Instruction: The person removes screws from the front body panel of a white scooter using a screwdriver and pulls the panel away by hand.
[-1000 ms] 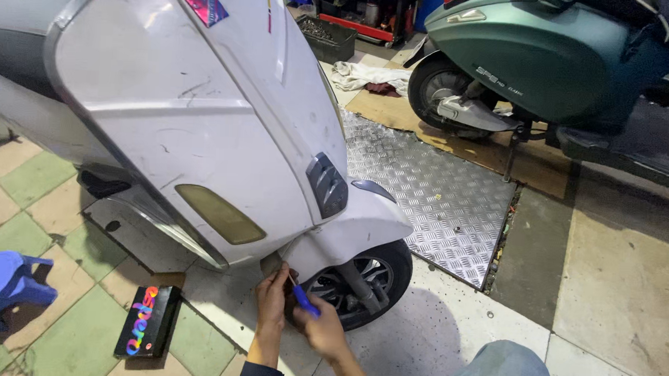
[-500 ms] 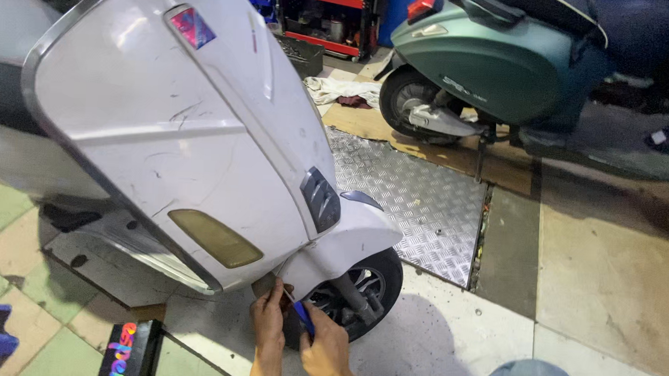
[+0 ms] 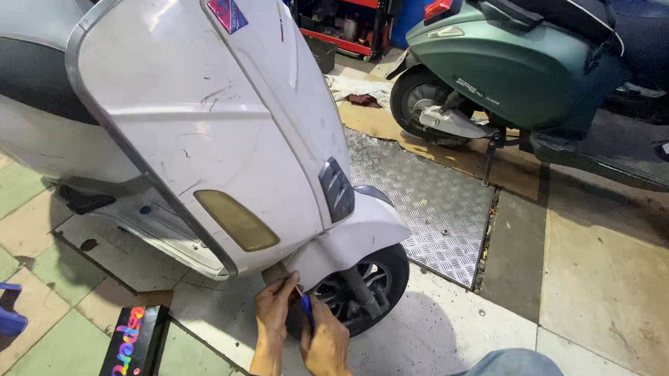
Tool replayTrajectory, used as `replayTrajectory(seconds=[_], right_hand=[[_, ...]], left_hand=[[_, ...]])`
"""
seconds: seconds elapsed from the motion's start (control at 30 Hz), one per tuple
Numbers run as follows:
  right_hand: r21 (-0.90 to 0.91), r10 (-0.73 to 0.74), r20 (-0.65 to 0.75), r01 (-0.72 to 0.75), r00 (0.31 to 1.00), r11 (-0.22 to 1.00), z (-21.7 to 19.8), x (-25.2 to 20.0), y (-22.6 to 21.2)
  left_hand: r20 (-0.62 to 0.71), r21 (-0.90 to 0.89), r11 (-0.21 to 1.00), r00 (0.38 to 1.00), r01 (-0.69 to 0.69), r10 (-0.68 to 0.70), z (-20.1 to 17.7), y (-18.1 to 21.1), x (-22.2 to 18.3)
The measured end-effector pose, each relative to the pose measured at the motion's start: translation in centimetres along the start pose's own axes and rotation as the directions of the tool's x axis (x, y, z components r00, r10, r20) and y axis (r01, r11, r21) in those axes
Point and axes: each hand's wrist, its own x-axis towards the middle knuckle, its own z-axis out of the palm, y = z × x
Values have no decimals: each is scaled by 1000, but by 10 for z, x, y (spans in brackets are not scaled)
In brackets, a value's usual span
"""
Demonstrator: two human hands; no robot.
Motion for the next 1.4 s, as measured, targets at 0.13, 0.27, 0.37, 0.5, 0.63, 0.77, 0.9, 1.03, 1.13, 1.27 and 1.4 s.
replayTrajectory(seconds=[0.13,0.27,0.37,0.5,0.63,0.77,0.9,1.03,1.13,1.27,1.4], right_hand=[[306,485,142,-504,863,808,4,13,6],[555,313,820,-799,479,-231,-16,30,16],[248,671,369,-764,643,596,-1,27,7],[26,348,21,-349,937,937,-9,15,-11],[184,431,201,-466,880,866,-10,32,-7],[444,452,723,-853,522,275,-16,62,7],[457,295,806,-856,513,243,-9,82,26],[270,426,578,-656,696,705,-4,96,23],[77,441,530,-559,724,826,7,84,18],[283,293,810,-775,508,565,-19,96,-6],[188,460,768,-843,446,503,-4,102,14]], left_hand=[[40,-86,996,999,23,-20,-2,-6,15],[95,-130,988,993,84,-72,4,10,13],[143,-150,976,980,158,-137,-8,-9,28],[257,-144,964,949,224,-183,-15,-8,30],[362,-109,972,919,210,-158,-23,-4,29],[369,-30,981,914,191,-166,-21,7,25],[395,21,971,891,237,-226,-20,18,22],[242,65,997,969,32,-47,-11,15,20],[115,94,995,993,18,-29,-16,22,0],[172,-73,988,977,139,-125,-17,28,7],[304,-124,952,924,279,-231,-13,41,-3]])
